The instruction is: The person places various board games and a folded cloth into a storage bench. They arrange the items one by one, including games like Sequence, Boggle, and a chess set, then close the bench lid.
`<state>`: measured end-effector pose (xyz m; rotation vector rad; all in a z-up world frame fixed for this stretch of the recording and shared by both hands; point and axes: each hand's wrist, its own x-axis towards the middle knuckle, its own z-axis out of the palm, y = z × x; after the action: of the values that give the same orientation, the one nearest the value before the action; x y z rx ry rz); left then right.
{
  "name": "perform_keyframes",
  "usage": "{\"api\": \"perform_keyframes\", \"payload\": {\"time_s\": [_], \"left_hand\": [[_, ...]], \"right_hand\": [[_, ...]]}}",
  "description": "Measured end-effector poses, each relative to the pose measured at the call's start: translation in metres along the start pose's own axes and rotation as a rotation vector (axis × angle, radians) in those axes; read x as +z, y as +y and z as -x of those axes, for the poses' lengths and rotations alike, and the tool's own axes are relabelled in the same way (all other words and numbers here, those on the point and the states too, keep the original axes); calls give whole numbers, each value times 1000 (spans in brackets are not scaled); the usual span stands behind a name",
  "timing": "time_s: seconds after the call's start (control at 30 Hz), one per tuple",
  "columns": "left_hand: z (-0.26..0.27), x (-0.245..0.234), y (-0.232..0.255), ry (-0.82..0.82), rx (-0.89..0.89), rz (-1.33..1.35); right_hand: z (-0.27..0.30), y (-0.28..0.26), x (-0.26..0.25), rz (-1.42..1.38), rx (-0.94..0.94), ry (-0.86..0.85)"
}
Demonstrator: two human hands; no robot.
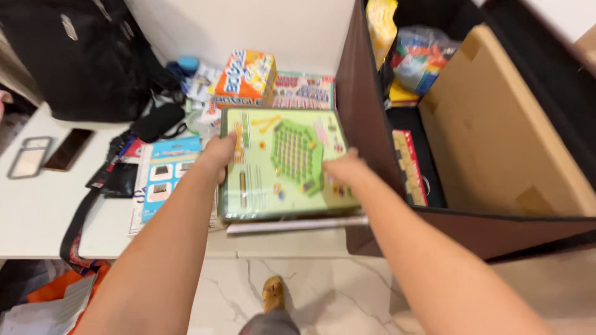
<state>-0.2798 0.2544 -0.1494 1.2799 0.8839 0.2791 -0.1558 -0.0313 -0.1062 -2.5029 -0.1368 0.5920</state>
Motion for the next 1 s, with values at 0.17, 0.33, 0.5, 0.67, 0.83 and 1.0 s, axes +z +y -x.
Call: {"api": "perform_keyframes", "payload": {"time_s": [0.17,0.33,0.5,0.67,0.83,1.0], "left_hand": [[-7,23,83,-77,65,265],[-11,36,148,-103,177,330],[6,71,161,-127,172,455],[25,114,194,-199,201,621],[49,202,200,-353,136,679],[62,277,170,-552,74,193]], "right_hand": [[32,-46,-102,-159,-88,159],[91,-63,-130,-246,-242,218],[111,-56,-158,-104,-286,514],[104,-72,-166,-863,-214,-57],[74,-73,-190,-1471,-455,53],[43,-19,-290,-1328,-369,276]]}}
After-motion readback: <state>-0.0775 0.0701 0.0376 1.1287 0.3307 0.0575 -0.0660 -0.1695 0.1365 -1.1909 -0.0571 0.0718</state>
